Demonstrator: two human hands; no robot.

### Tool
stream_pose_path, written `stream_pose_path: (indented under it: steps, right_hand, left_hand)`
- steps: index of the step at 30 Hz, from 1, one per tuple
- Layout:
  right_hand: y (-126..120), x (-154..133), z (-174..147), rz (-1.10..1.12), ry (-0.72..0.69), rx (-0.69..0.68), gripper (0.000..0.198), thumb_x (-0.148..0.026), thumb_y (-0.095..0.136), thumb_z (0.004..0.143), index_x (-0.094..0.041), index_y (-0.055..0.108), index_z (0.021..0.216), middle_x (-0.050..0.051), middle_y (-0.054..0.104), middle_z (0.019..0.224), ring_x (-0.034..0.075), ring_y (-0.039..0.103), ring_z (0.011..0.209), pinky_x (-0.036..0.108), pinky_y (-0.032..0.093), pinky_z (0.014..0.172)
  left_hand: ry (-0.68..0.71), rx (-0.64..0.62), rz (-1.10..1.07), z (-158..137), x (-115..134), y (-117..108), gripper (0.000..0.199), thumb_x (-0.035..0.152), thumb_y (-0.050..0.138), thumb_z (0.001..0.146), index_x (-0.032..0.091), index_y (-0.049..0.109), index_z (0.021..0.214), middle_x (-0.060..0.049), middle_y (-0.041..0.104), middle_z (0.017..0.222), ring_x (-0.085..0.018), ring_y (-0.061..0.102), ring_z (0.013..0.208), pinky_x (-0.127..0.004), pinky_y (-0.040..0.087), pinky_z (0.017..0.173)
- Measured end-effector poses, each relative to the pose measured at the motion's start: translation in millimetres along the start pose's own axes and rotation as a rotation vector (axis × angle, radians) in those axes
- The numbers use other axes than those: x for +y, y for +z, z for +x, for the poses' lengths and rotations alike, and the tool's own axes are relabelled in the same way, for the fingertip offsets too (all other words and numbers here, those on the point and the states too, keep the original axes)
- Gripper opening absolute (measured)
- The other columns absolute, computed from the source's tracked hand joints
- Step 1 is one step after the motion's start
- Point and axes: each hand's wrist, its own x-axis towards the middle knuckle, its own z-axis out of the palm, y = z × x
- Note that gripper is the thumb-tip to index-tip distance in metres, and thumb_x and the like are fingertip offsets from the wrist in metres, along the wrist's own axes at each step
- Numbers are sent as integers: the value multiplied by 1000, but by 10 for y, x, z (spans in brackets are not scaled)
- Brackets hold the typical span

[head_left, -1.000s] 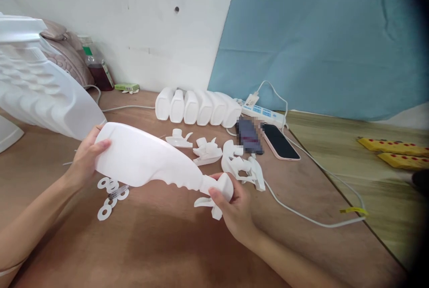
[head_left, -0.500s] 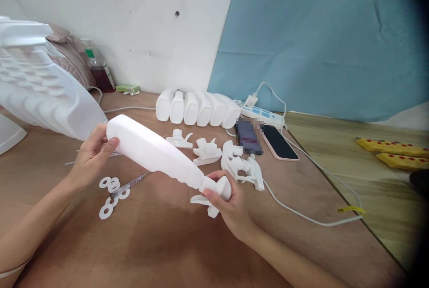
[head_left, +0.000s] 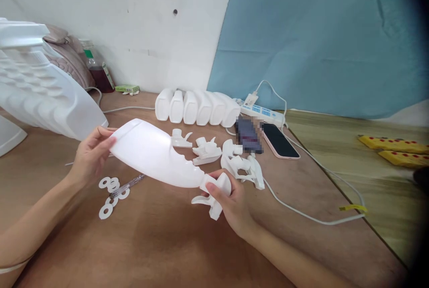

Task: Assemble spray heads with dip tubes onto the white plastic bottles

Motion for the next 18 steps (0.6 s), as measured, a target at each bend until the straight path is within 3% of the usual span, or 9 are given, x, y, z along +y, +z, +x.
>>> stream_pose_path:
  steps: [6,9,13,18]
  right_hand:
    - [-13,6,13,57,25,14,27,-44,64,73,-19,55,79,1,63,68,14,60,58,23,49,49]
    - [-17,11,14,58,14,16,27,-44,64,73,-20,55,79,0,63,68,14,60,59,23,49,50]
    - [-21,8,-10,-67,-45,20,25,-43,63,74,-20,55,81,-1,61,68,13,58,58,22,46,50]
    - [-19,-2,-62,-282,-212,-42,19,-37,63,74,-21,55,81,-2,59,68,9,48,51,20,39,45]
  left_hand:
    - [70,-39,57,28,26,-21,20,17,73,63,20,59,77,1,63,104,-14,55,95,-24,45,82]
    - [-59,-102,-23,25,82,-20,26,17,70,63,23,59,85,0,66,91,-17,60,85,-37,51,81]
    - [-259,-223,-244,7,203,-5,24,38,58,67,19,60,82,-7,66,87,-30,61,89,-49,54,73]
    - [-446,-57,-223,8,313,-13,55,64,44,71,16,61,92,-15,66,98,-37,58,99,-47,56,66]
